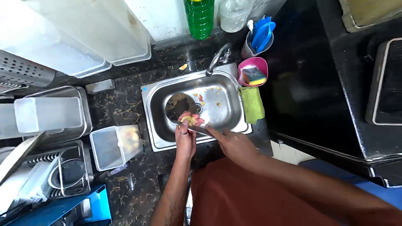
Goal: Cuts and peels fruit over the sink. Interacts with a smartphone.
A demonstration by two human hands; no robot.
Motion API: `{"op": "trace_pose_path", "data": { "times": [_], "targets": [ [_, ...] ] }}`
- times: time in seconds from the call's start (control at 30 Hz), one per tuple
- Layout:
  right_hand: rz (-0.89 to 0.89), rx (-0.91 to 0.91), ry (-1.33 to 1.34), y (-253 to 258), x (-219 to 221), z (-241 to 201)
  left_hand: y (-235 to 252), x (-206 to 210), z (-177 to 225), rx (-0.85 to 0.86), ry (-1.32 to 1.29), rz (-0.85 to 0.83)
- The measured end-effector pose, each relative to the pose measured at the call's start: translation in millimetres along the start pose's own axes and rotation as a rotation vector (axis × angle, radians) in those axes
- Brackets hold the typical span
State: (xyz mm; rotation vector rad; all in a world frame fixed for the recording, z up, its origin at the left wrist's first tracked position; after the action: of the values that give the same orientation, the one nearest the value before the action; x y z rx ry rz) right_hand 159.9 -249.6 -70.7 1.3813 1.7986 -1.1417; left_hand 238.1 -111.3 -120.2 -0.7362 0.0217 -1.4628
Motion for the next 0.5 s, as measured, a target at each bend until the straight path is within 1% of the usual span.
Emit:
{"op": "trace_pose_path", "data": {
  "times": [0.07,0.13,0.17,0.23,0.3,0.33,0.4,0.43,0.5],
  "targets": [
    [-0.117,0.029,0.055,4.4,11.7,5.1,1.0,-0.9,-7.1,-0.069,-0.019,-0.029],
    [-0.17,0.041,0.093,7.5,20.2,8.7,2.6,-2.8,-16.1,-0.131,-0.061,-0.041],
    [-0.205,0.058,0.098,9.0,24.2,10.5,5.0,-5.4,-20.1,-0.145,-0.033,-0.021],
    [-0.229,0.109,0.052,12.6,30.3,18.1,12.3,-16.5,-29.2,-0.165,0.138,0.096],
    [-0.187,0.189,-0.038,18.4,33.5,35.0,22.1,-39.0,-43.4,-0.194,0.289,0.233],
    [-0.214,0.258,-0.053,21.7,37.1,48.3,27.4,-51.2,-52.2,-0.247,0.288,0.269],
    [-0.312,0.38,-0.036,26.8,46.9,78.2,36.7,-73.4,-68.5,-0.379,0.14,0.309],
    [-0.376,0.423,-0.036,26.9,51.8,91.8,41.6,-83.3,-74.1,-0.419,0.064,0.325],
    [-0.474,0.474,-0.046,25.1,59.2,111.7,55.3,-103.5,-81.0,-0.46,0.012,0.348]
  ]
}}
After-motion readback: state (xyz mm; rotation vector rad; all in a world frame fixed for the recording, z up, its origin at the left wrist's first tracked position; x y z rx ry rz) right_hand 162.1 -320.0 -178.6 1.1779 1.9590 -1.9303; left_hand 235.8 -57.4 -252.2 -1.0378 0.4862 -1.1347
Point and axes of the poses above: each hand's wrist, its own y-axis towards the middle knuckle, its own x-axis out of the palm, z = x × y, the point moved 10 cm from there along y, towards the middle knuckle, and after that the axes turned 7 degrees about z, right-handed, at the moved point
